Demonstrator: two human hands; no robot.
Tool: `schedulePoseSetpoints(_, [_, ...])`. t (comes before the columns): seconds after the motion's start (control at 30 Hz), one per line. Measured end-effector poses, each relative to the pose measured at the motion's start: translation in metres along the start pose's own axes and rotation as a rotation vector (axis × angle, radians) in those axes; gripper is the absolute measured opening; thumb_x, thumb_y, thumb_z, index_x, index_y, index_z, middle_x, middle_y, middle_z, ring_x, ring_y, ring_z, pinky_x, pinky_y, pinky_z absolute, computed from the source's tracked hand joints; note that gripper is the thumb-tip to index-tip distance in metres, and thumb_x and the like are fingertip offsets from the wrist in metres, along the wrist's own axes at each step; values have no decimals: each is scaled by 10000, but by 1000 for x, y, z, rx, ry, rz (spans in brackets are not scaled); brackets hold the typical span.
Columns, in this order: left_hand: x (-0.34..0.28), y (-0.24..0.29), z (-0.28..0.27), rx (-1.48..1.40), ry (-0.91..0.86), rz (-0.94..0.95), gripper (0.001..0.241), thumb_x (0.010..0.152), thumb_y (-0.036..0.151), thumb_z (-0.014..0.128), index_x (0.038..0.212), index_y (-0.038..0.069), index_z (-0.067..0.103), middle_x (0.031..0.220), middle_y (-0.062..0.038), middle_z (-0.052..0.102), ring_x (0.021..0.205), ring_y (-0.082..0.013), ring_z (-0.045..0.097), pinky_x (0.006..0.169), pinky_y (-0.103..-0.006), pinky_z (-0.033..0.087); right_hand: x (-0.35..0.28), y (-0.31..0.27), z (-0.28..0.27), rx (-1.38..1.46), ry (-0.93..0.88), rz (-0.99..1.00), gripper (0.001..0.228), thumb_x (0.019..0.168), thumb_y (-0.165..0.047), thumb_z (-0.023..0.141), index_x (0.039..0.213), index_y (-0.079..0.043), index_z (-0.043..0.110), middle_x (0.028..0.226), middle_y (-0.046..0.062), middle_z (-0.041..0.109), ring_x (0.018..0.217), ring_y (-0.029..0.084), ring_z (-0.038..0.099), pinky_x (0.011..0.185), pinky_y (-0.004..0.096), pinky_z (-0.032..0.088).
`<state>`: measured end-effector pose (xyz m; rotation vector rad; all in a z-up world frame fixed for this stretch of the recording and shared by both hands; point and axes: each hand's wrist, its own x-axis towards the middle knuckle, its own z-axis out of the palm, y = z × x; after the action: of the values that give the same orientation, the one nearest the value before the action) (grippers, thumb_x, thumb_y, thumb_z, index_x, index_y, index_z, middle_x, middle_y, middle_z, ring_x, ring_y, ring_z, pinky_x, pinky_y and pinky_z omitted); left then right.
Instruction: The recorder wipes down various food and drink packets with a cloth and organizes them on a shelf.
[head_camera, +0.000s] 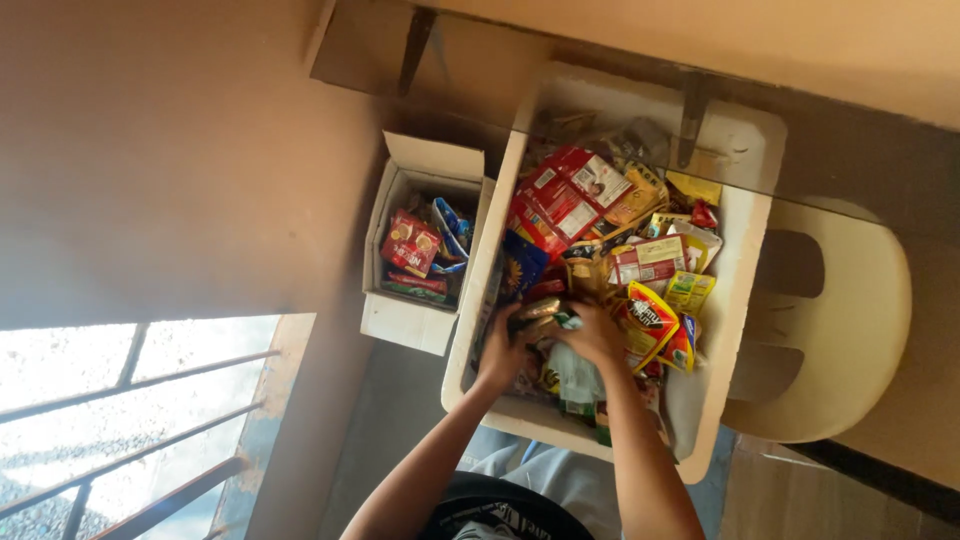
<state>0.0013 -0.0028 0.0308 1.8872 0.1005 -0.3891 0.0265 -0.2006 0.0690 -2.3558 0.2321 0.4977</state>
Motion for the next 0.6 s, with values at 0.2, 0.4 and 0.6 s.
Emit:
schedulePoseSetpoints(0.2, [16, 31, 15, -42, -38, 191, 657, 927, 287, 782, 1459, 70, 462, 1415, -218, 548, 1328, -352, 538, 1102, -428, 436, -33, 20, -23, 156, 283, -79, 518, 719, -403, 897, 1117, -96, 777, 1037, 129, 766, 933, 255, 741, 838, 372, 570])
schedulePoseSetpoints(0.4, [29, 46, 17, 3, -82, 523, 825, 763, 321, 897, 1423, 15, 508, 1383, -228, 553, 1291, -387, 531, 1062, -462, 431, -55, -11, -51, 503, 499, -194, 363, 835, -269, 861, 1107, -43, 777, 1044, 59, 777, 908, 190, 708, 819, 341, 556])
schedulePoseSetpoints(0.6, [20, 165, -35, 146, -11, 566, 670, 789, 385, 877, 1323, 53, 646, 1119, -137, 684, 1074, -341, 631, 958, -447, 511, -55, -22, -72, 1340, 421, 156, 429, 818, -277, 850, 1157, -45, 726, 978, 62, 736, 750, 164, 663, 618, 300, 534])
